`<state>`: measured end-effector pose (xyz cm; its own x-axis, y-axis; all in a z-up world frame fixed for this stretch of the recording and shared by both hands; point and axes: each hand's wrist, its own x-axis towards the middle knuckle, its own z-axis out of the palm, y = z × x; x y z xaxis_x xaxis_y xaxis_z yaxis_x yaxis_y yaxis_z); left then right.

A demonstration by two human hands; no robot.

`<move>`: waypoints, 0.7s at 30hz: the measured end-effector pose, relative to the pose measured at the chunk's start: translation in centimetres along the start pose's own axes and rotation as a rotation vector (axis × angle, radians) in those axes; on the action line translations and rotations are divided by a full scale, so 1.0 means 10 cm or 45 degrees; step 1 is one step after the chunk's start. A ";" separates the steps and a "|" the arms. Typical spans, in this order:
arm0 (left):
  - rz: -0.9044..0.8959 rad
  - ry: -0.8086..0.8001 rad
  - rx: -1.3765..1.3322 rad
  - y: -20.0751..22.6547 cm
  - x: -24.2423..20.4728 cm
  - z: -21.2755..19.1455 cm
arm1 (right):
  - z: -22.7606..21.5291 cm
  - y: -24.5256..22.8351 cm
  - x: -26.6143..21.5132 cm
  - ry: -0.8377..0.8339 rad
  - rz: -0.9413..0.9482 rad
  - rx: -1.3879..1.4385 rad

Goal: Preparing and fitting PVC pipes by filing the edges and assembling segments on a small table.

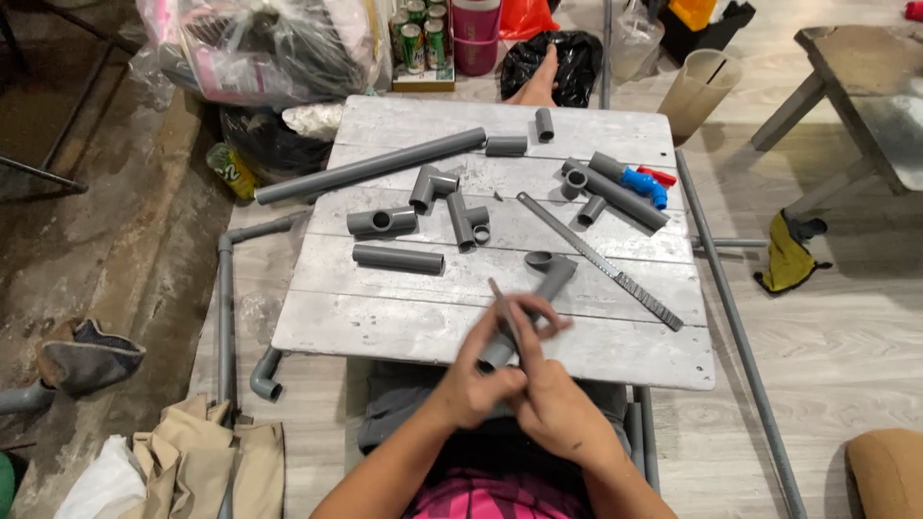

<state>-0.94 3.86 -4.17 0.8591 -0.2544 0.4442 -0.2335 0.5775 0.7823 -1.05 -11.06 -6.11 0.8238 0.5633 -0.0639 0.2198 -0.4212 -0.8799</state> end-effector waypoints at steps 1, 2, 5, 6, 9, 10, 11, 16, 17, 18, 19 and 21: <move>0.008 -0.005 0.004 0.01 0.01 -0.01 | -0.02 -0.03 0.01 0.003 -0.009 -0.005; -0.013 -0.031 0.017 0.03 0.01 -0.02 | -0.03 -0.07 0.00 0.008 0.043 -0.070; 0.031 -0.041 0.050 0.11 0.07 -0.07 | 0.06 0.00 0.00 -0.034 0.078 -0.093; 0.095 -0.008 0.068 0.15 0.10 -0.09 | 0.11 0.05 0.00 -0.099 0.064 -0.049; -0.047 -0.017 0.061 0.02 -0.01 -0.01 | -0.06 -0.04 0.07 -0.005 0.090 -0.090; -0.049 -0.014 0.061 0.05 -0.01 -0.04 | -0.01 0.02 0.07 -0.008 0.091 -0.089; -0.027 0.021 0.114 0.07 0.00 -0.06 | 0.04 0.09 0.08 -0.007 0.044 -0.087; 0.091 0.016 0.171 0.09 0.06 -0.02 | 0.01 0.12 0.08 0.009 -0.086 -0.035; -0.019 -0.017 0.179 0.10 0.05 -0.02 | -0.04 0.10 0.09 0.038 -0.128 -0.032; -0.132 -0.047 0.184 0.10 0.04 -0.01 | -0.08 0.08 0.08 0.065 -0.166 -0.028; -0.134 -0.040 0.181 0.13 0.04 -0.01 | -0.02 0.07 0.06 0.058 -0.162 -0.027; 0.004 0.025 0.140 0.19 0.11 -0.05 | 0.07 0.03 0.06 -0.001 -0.023 0.029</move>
<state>-0.21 5.08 -2.42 0.8665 -0.2369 0.4394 -0.2840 0.4899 0.8243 -0.90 -10.31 -6.73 0.8195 0.5711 -0.0484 0.2226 -0.3949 -0.8914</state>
